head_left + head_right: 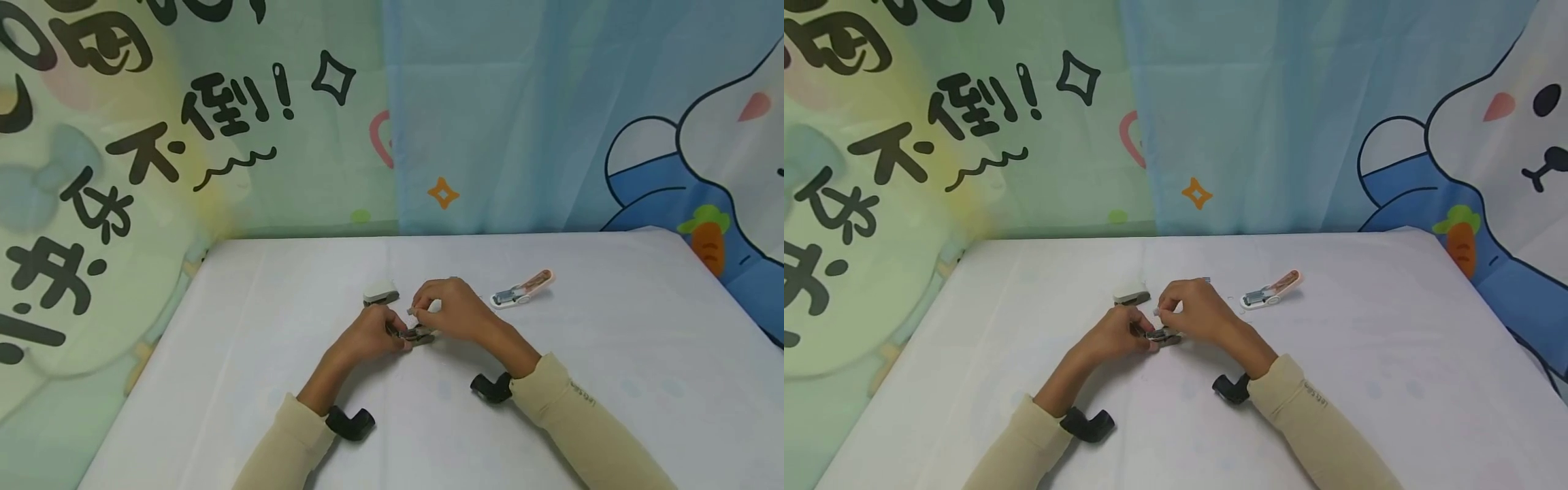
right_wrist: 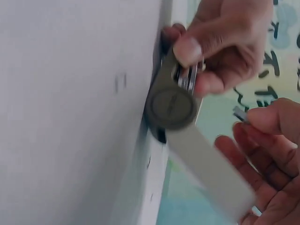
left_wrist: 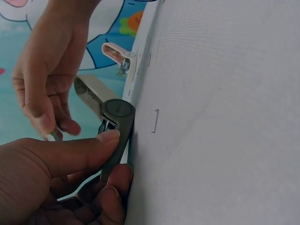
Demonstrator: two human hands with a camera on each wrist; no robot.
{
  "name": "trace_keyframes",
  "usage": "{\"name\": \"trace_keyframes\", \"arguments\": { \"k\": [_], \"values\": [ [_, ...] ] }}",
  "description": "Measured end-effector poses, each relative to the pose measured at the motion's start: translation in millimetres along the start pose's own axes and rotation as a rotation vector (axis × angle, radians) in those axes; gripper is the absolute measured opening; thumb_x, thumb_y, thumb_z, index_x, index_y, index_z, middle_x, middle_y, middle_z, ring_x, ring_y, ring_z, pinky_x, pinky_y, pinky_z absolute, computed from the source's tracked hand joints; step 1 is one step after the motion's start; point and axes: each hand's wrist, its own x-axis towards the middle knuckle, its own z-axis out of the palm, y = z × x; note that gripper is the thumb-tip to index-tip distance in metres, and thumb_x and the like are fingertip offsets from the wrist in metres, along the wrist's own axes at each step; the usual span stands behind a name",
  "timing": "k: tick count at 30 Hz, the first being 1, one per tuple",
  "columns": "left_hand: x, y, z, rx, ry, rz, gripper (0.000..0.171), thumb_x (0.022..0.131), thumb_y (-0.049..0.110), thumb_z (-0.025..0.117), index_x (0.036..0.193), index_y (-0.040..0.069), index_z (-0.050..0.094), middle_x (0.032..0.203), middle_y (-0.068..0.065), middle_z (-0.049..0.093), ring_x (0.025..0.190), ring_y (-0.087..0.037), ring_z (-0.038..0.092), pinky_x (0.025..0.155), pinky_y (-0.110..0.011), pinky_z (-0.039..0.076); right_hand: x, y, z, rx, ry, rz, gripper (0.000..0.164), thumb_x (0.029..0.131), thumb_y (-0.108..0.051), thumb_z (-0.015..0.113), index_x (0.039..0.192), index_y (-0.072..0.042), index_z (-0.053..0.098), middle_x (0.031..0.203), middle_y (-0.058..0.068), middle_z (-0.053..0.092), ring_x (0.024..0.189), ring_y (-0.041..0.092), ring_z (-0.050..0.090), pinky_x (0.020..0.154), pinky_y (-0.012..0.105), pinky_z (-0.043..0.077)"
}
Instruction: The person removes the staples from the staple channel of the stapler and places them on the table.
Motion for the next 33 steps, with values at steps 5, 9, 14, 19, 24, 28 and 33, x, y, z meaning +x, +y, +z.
{"name": "trace_keyframes", "arguments": {
  "k": [5,9,14,19,24,28,33],
  "values": [
    [0.0,-0.4,-0.3,0.003,0.006,0.005,0.02,0.075,0.006,0.082,0.091,-0.002,0.072,0.076,0.0,0.066,0.068,-0.01,0.059,0.062,-0.026,0.048,-0.3,13.7,-8.7,0.058,0.096,0.07,0.01,0.087,-0.005,0.071,0.078,-0.007,0.074,0.092,-0.001,0.07,0.091,0.018,0.065,0.08,0.045,0.051],
    [-1.0,1.0,-2.1,0.0,0.008,-0.008,0.02,0.076,0.006,0.082,0.092,-0.001,0.073,0.078,0.0,0.067,0.069,-0.01,0.058,0.063,-0.026,0.048,0.1,23.8,-15.4,0.074,0.12,0.133,0.006,0.087,-0.004,0.071,0.085,-0.004,0.076,0.096,0.005,0.071,0.09,0.022,0.066,0.075,0.042,0.052],
    [-1.1,1.3,-2.9,-0.013,0.007,-0.034,0.02,0.076,0.006,0.081,0.093,0.0,0.073,0.079,0.0,0.066,0.07,-0.011,0.058,0.063,-0.026,0.047,0.3,37.1,-19.2,0.075,0.1,0.226,0.005,0.087,-0.003,0.072,0.087,-0.003,0.077,0.098,0.009,0.072,0.087,0.022,0.067,0.073,0.035,0.052],
    [-0.1,0.4,-1.9,-0.019,0.005,-0.038,0.02,0.076,0.006,0.081,0.093,-0.001,0.072,0.079,0.0,0.066,0.07,-0.011,0.057,0.063,-0.026,0.047,-3.3,50.2,-20.1,0.1,0.053,0.326,0.007,0.088,-0.004,0.071,0.086,-0.003,0.077,0.1,0.012,0.071,0.064,0.018,0.064,0.056,0.03,0.048],
    [0.4,-1.4,-0.5,-0.021,0.004,-0.026,0.02,0.076,0.006,0.081,0.092,-0.001,0.072,0.078,0.0,0.065,0.069,-0.011,0.057,0.062,-0.026,0.047,-8.1,57.3,-24.7,0.051,0.017,0.406,0.008,0.089,-0.006,0.07,0.087,-0.005,0.077,0.098,0.013,0.071,0.052,0.015,0.058,0.049,0.03,0.042],
    [-0.2,-1.5,0.2,-0.022,-0.001,-0.027,0.02,0.076,0.006,0.081,0.092,0.0,0.072,0.079,0.0,0.065,0.07,-0.012,0.057,0.062,-0.026,0.047,-10.6,59.5,-29.4,-0.018,-0.014,0.447,0.007,0.089,-0.008,0.071,0.089,-0.006,0.078,0.098,0.013,0.071,0.051,0.015,0.057,0.05,0.03,0.041],
    [-1.4,0.8,0.2,-0.015,0.001,-0.039,0.02,0.077,0.007,0.081,0.094,0.0,0.072,0.081,0.0,0.065,0.072,-0.012,0.057,0.064,-0.027,0.047,-11.6,60.8,-31.3,-0.034,-0.055,0.478,0.008,0.089,-0.008,0.07,0.089,-0.007,0.078,0.102,0.014,0.07,0.051,0.014,0.058,0.054,0.031,0.042]
  ]
}}
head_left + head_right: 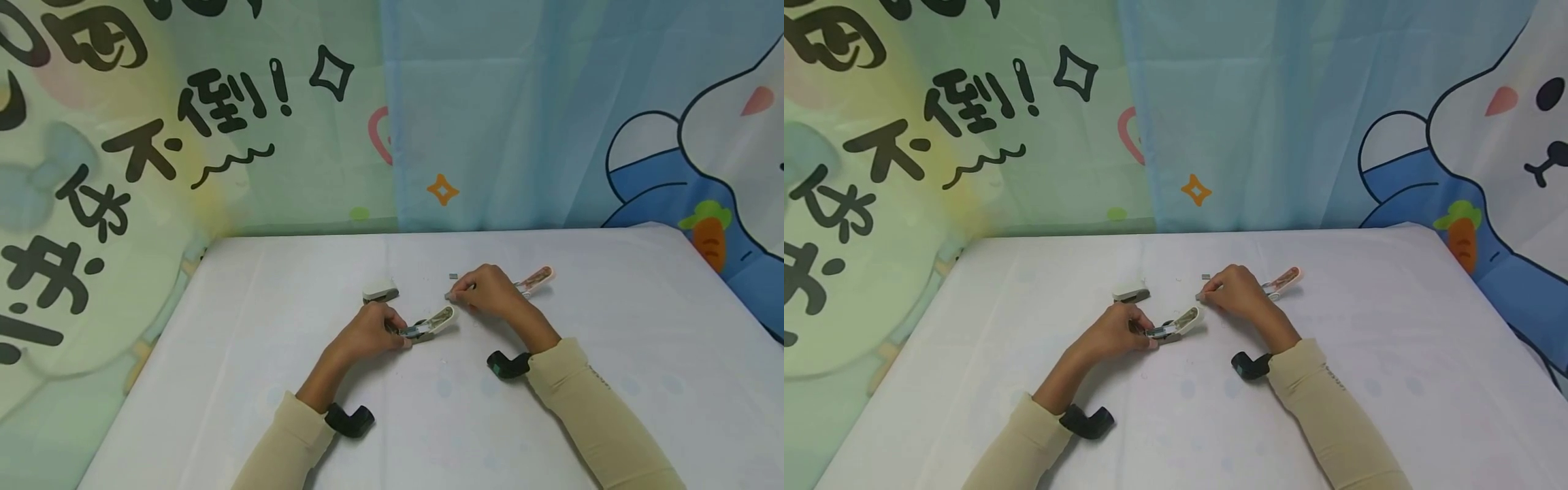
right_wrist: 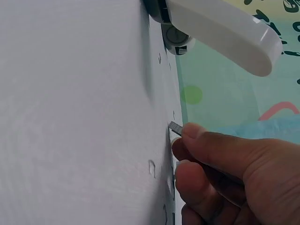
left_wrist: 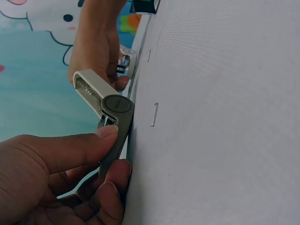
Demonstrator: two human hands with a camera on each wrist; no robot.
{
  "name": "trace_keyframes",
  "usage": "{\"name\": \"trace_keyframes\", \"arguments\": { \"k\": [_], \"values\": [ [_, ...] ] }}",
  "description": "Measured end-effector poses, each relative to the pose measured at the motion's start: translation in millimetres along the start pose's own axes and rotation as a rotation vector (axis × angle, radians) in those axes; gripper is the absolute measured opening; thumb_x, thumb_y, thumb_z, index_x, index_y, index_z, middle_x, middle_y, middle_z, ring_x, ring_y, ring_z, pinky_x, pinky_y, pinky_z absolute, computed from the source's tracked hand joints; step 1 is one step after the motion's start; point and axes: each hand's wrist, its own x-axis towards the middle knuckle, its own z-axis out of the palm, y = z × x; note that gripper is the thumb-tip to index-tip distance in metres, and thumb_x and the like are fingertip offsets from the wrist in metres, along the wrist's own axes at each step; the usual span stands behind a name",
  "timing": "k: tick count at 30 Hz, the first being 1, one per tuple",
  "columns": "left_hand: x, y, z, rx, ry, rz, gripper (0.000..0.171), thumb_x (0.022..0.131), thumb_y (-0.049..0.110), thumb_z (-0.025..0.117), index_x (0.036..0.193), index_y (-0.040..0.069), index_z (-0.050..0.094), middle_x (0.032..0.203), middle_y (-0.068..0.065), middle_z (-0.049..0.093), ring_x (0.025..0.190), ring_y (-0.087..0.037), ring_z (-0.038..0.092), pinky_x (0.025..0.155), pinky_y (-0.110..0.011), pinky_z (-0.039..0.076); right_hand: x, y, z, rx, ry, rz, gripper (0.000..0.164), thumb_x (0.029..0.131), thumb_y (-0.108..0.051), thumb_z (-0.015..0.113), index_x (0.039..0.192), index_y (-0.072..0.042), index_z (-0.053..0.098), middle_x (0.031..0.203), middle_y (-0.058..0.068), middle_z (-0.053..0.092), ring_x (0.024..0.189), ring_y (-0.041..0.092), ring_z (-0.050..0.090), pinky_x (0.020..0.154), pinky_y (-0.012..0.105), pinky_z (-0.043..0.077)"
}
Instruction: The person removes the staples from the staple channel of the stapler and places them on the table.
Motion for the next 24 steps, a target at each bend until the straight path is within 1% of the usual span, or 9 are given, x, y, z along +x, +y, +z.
{"name": "trace_keyframes", "arguments": {
  "k": [3,7,9,13,17,20,21,24],
  "values": [
    [0.3,0.3,0.2,0.003,-0.002,-0.003,0.02,0.077,0.007,0.081,0.094,0.0,0.072,0.081,0.0,0.065,0.072,-0.012,0.058,0.065,-0.027,0.047,0.1,1.1,-1.4,-0.004,-0.019,-0.01,0.007,0.088,-0.007,0.071,0.089,-0.006,0.078,0.094,0.011,0.072,0.051,0.015,0.057,0.056,0.032,0.042],
    [0.6,-0.6,0.2,0.004,-0.002,-0.001,0.021,0.077,0.007,0.082,0.094,0.001,0.072,0.081,0.001,0.065,0.073,-0.012,0.058,0.065,-0.027,0.048,0.5,1.0,-4.8,0.001,-0.043,-0.009,0.007,0.088,-0.008,0.072,0.089,-0.006,0.078,0.07,0.003,0.069,0.053,0.015,0.053,0.054,0.032,0.038],
    [0.7,-0.6,0.2,0.007,-0.002,-0.001,0.021,0.077,0.008,0.082,0.094,0.001,0.073,0.081,0.001,0.065,0.073,-0.012,0.058,0.065,-0.027,0.048,0.9,1.2,-6.5,0.001,-0.05,0.002,0.007,0.088,-0.009,0.072,0.088,-0.007,0.078,0.063,0.0,0.066,0.055,0.016,0.051,0.053,0.032,0.037],
    [0.9,-0.2,-1.6,0.013,0.001,0.004,0.021,0.077,0.008,0.082,0.094,0.001,0.073,0.081,0.002,0.065,0.073,-0.011,0.058,0.065,-0.028,0.048,2.4,0.6,-10.3,-0.014,-0.052,0.018,0.007,0.088,-0.009,0.072,0.087,-0.008,0.078,0.059,-0.001,0.063,0.06,0.017,0.05,0.055,0.032,0.038],
    [0.8,1.3,-3.5,0.007,0.003,0.0,0.021,0.077,0.008,0.082,0.094,0.001,0.073,0.081,0.002,0.066,0.073,-0.012,0.058,0.065,-0.028,0.047,2.8,0.1,-13.5,-0.034,-0.038,0.009,0.007,0.088,-0.009,0.072,0.088,-0.007,0.079,0.06,0.001,0.063,0.065,0.018,0.053,0.057,0.032,0.04],
    [0.9,0.5,-3.2,-0.002,-0.002,0.0,0.02,0.077,0.007,0.082,0.094,0.001,0.073,0.081,0.001,0.066,0.073,-0.013,0.057,0.064,-0.028,0.047,2.2,1.6,-14.5,-0.03,-0.016,-0.026,0.008,0.088,-0.009,0.071,0.091,-0.007,0.079,0.073,0.003,0.069,0.069,0.019,0.056,0.058,0.033,0.042],
    [0.9,0.0,-2.9,-0.004,-0.003,0.005,0.02,0.077,0.007,0.081,0.094,0.0,0.073,0.081,0.001,0.066,0.072,-0.012,0.057,0.064,-0.027,0.047,1.9,2.3,-14.4,-0.022,-0.009,-0.046,0.008,0.088,-0.009,0.071,0.092,-0.007,0.079,0.079,0.004,0.071,0.073,0.019,0.059,0.06,0.033,0.044],
    [1.2,-3.4,-0.8,-0.002,-0.007,0.023,0.019,0.077,0.006,0.08,0.093,-0.001,0.072,0.08,0.001,0.065,0.07,-0.011,0.056,0.062,-0.026,0.047,1.2,3.7,-13.5,0.03,-0.013,-0.134,0.01,0.089,-0.012,0.072,0.096,-0.009,0.078,0.097,0.005,0.072,0.092,0.023,0.064,0.073,0.037,0.049]
  ]
}}
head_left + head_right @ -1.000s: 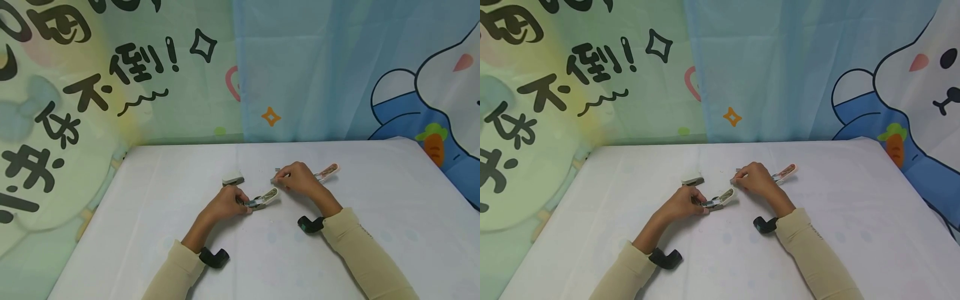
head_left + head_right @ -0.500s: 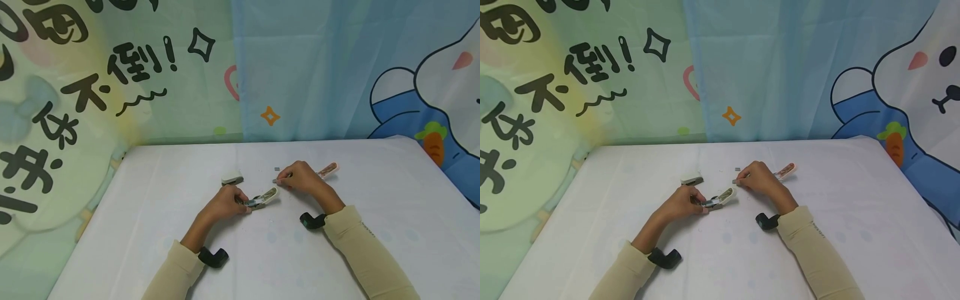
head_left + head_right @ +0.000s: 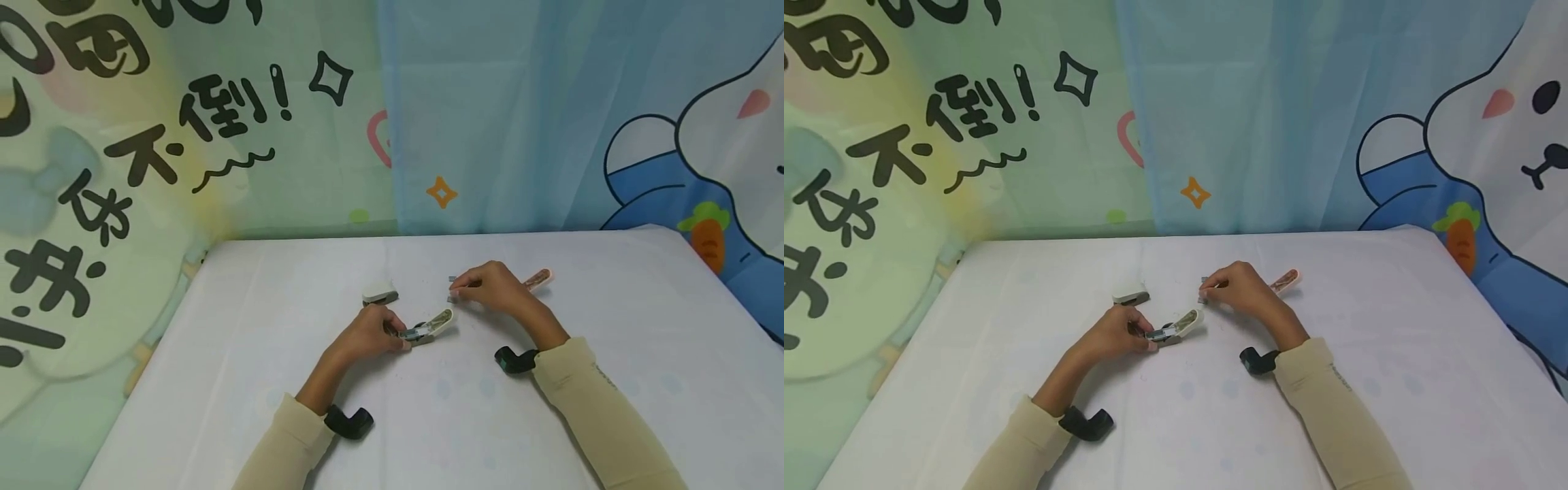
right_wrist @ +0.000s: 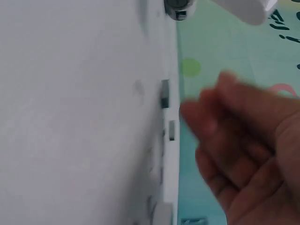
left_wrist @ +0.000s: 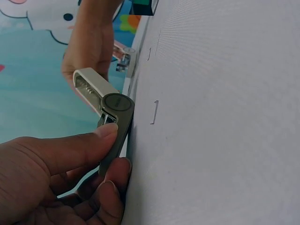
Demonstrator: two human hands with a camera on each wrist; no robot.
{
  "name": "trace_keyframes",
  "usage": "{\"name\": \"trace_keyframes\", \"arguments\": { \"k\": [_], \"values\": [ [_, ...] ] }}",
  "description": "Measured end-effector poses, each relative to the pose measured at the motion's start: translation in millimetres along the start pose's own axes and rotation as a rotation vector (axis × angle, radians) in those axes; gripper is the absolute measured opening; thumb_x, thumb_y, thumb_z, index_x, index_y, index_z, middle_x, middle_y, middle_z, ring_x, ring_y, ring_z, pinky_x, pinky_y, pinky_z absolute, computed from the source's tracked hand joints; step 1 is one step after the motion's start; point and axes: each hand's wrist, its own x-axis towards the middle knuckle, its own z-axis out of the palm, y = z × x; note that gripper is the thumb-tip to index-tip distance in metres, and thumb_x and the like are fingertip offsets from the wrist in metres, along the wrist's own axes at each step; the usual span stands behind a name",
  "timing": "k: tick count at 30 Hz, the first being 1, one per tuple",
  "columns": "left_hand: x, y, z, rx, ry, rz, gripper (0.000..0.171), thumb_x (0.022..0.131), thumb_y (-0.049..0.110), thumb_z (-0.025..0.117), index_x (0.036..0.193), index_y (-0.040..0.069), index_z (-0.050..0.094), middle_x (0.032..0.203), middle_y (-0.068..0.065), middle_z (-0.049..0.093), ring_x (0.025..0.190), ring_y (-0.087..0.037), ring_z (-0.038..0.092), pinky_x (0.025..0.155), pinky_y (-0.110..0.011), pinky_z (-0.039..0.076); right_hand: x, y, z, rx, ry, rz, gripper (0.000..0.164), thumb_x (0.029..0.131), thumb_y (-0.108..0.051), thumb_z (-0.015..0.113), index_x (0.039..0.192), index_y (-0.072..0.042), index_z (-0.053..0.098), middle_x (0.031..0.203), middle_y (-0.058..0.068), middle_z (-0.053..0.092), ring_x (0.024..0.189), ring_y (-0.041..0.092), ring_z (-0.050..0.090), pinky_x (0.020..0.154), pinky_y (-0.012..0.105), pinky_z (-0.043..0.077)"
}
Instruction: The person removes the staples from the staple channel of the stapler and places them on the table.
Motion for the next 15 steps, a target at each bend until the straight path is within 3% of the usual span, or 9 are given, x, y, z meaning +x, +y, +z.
{"name": "trace_keyframes", "arguments": {
  "k": [3,6,11,15],
  "values": [
    [-1.3,-0.8,3.0,0.003,-0.003,0.007,0.019,0.078,0.005,0.08,0.093,-0.001,0.072,0.079,0.003,0.065,0.069,-0.009,0.056,0.061,-0.025,0.046,-3.1,-0.2,1.4,0.076,-0.055,-0.095,0.015,0.089,-0.015,0.072,0.102,-0.009,0.077,0.104,0.005,0.072,0.107,0.026,0.062,0.087,0.043,0.049],
    [-2.5,0.8,4.0,0.001,-0.004,0.004,0.019,0.077,0.006,0.08,0.093,-0.001,0.073,0.079,0.002,0.066,0.069,-0.01,0.056,0.061,-0.026,0.047,-6.1,-3.7,0.8,0.142,-0.138,-0.158,0.021,0.09,-0.019,0.071,0.108,-0.009,0.074,0.108,0.004,0.07,0.108,0.024,0.062,0.093,0.047,0.046],
    [-2.5,3.7,3.3,-0.005,-0.001,-0.012,0.019,0.077,0.007,0.081,0.093,0.0,0.072,0.078,0.001,0.067,0.069,-0.012,0.058,0.062,-0.027,0.047,-9.8,-13.4,-3.5,0.217,-0.276,-0.187,0.029,0.087,-0.019,0.074,0.112,-0.005,0.072,0.11,0.004,0.069,0.102,0.02,0.063,0.097,0.051,0.041],
    [-0.8,2.7,4.5,-0.013,0.008,-0.026,0.019,0.077,0.007,0.081,0.093,0.001,0.072,0.077,0.001,0.066,0.069,-0.011,0.058,0.062,-0.026,0.047,-10.4,-18.2,-4.8,0.182,-0.345,-0.196,0.028,0.086,-0.015,0.075,0.111,-0.003,0.072,0.108,0.003,0.069,0.099,0.019,0.063,0.093,0.051,0.043]
  ]
}}
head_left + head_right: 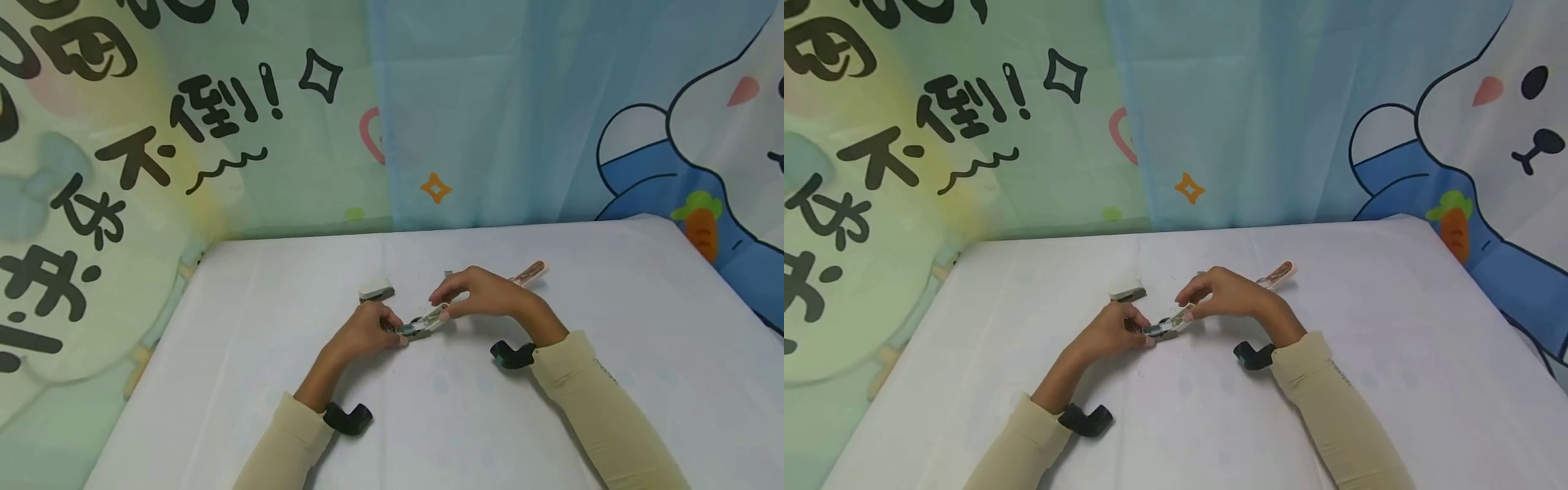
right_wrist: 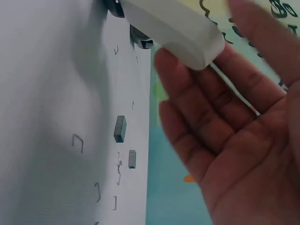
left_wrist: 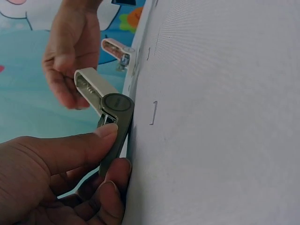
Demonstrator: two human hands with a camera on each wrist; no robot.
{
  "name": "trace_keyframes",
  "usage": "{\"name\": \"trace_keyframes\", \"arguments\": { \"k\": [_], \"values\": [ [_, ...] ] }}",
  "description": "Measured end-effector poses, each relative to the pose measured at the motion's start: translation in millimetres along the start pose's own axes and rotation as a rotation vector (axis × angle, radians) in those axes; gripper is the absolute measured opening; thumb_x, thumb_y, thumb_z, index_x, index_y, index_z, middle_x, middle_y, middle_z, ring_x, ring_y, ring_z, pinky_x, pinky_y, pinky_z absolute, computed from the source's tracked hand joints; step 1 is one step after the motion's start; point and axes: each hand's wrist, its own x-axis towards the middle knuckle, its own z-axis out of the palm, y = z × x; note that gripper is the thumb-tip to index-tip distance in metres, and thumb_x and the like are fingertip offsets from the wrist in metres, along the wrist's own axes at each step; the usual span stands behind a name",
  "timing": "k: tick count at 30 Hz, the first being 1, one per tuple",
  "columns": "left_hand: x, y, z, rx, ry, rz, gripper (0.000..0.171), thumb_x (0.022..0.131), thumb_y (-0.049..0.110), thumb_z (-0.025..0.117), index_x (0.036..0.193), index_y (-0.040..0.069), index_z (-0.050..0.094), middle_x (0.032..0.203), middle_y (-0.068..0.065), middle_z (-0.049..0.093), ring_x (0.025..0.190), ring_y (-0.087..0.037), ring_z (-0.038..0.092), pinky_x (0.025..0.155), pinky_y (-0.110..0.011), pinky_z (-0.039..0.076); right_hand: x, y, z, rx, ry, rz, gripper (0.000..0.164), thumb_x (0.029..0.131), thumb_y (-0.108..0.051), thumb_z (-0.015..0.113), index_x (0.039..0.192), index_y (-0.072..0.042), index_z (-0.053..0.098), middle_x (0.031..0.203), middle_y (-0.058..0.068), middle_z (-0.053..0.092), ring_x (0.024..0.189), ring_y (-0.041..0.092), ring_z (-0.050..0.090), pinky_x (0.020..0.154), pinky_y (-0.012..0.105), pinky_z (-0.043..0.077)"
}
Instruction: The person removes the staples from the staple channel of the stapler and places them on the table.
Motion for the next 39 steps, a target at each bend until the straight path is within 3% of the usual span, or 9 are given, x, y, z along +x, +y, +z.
{"name": "trace_keyframes", "arguments": {
  "k": [5,11,17,23,27,30,32,34,39],
  "values": [
    [0.0,-0.4,-0.3,-0.005,0.002,0.001,0.02,0.077,0.008,0.082,0.093,-0.001,0.072,0.077,0.001,0.065,0.068,-0.011,0.057,0.06,-0.027,0.047,1.4,-4.1,0.6,-0.097,-0.024,-0.011,0.021,0.086,-0.01,0.074,0.106,-0.003,0.073,0.103,0.001,0.069,0.094,0.017,0.063,0.084,0.045,0.048],
    [4.4,7.0,4.3,0.075,-0.007,0.028,0.021,0.078,0.012,0.082,0.093,0.001,0.073,0.078,0.003,0.065,0.068,-0.01,0.057,0.06,-0.025,0.047,-8.2,-0.4,-1.8,-0.133,-0.002,-0.003,0.02,0.088,-0.008,0.071,0.107,-0.003,0.073,0.106,0.003,0.069,0.093,0.016,0.063,0.082,0.04,0.05],
    [16.9,21.4,18.8,0.124,-0.02,0.036,0.02,0.078,0.014,0.083,0.092,0.003,0.073,0.077,0.004,0.063,0.07,-0.009,0.055,0.062,-0.025,0.046,-28.2,9.1,-13.5,-0.134,0.028,0.06,0.02,0.09,-0.011,0.07,0.108,-0.004,0.073,0.106,0.003,0.069,0.092,0.017,0.062,0.084,0.041,0.049],
    [29.9,42.1,40.9,0.231,0.017,0.022,0.019,0.078,0.018,0.083,0.09,0.006,0.075,0.074,0.008,0.063,0.069,-0.007,0.055,0.061,-0.024,0.044,-50.0,13.4,-26.3,-0.171,0.068,0.106,0.022,0.089,-0.014,0.071,0.109,-0.005,0.072,0.107,0.002,0.069,0.098,0.019,0.064,0.087,0.047,0.047],
    [38.5,58.1,55.6,0.319,0.035,0.002,0.017,0.079,0.021,0.082,0.089,0.009,0.075,0.072,0.009,0.061,0.064,-0.008,0.053,0.055,-0.024,0.042,-66.3,11.1,-32.2,-0.211,0.123,0.109,0.021,0.087,-0.012,0.074,0.106,-0.005,0.073,0.105,0.004,0.07,0.093,0.023,0.065,0.1,0.061,0.026],
    [45.0,69.1,66.4,0.386,0.051,-0.014,0.016,0.079,0.024,0.082,0.087,0.012,0.075,0.074,0.01,0.06,0.067,-0.008,0.051,0.054,-0.024,0.042,-78.4,10.7,-35.8,-0.247,0.16,0.136,0.02,0.086,-0.011,0.075,0.104,-0.006,0.074,0.108,0.008,0.068,0.1,0.028,0.059,0.099,0.059,0.029],
    [49.6,75.1,73.7,0.427,0.058,-0.02,0.015,0.08,0.026,0.082,0.087,0.014,0.076,0.077,0.01,0.06,0.07,-0.008,0.05,0.054,-0.024,0.042,-85.6,11.2,-38.9,-0.274,0.164,0.17,0.02,0.086,-0.012,0.075,0.105,-0.006,0.074,0.111,0.012,0.067,0.103,0.031,0.058,0.089,0.048,0.044],
    [53.6,79.7,80.6,0.46,0.066,-0.011,0.016,0.079,0.029,0.082,0.087,0.017,0.076,0.079,0.01,0.06,0.074,-0.008,0.05,0.055,-0.024,0.042,-92.5,10.8,-42.8,-0.297,0.161,0.219,0.022,0.086,-0.014,0.075,0.107,-0.007,0.074,0.113,0.013,0.066,0.106,0.031,0.056,0.075,0.039,0.051],
    [61.5,84.6,92.6,0.473,0.062,0.052,0.016,0.078,0.032,0.083,0.086,0.019,0.077,0.077,0.013,0.062,0.073,-0.005,0.051,0.062,-0.024,0.045,-102.2,6.2,-53.6,-0.35,0.13,0.264,0.023,0.086,-0.016,0.075,0.107,-0.007,0.073,0.104,0.004,0.069,0.096,0.024,0.062,0.074,0.036,0.051]
  ]
}}
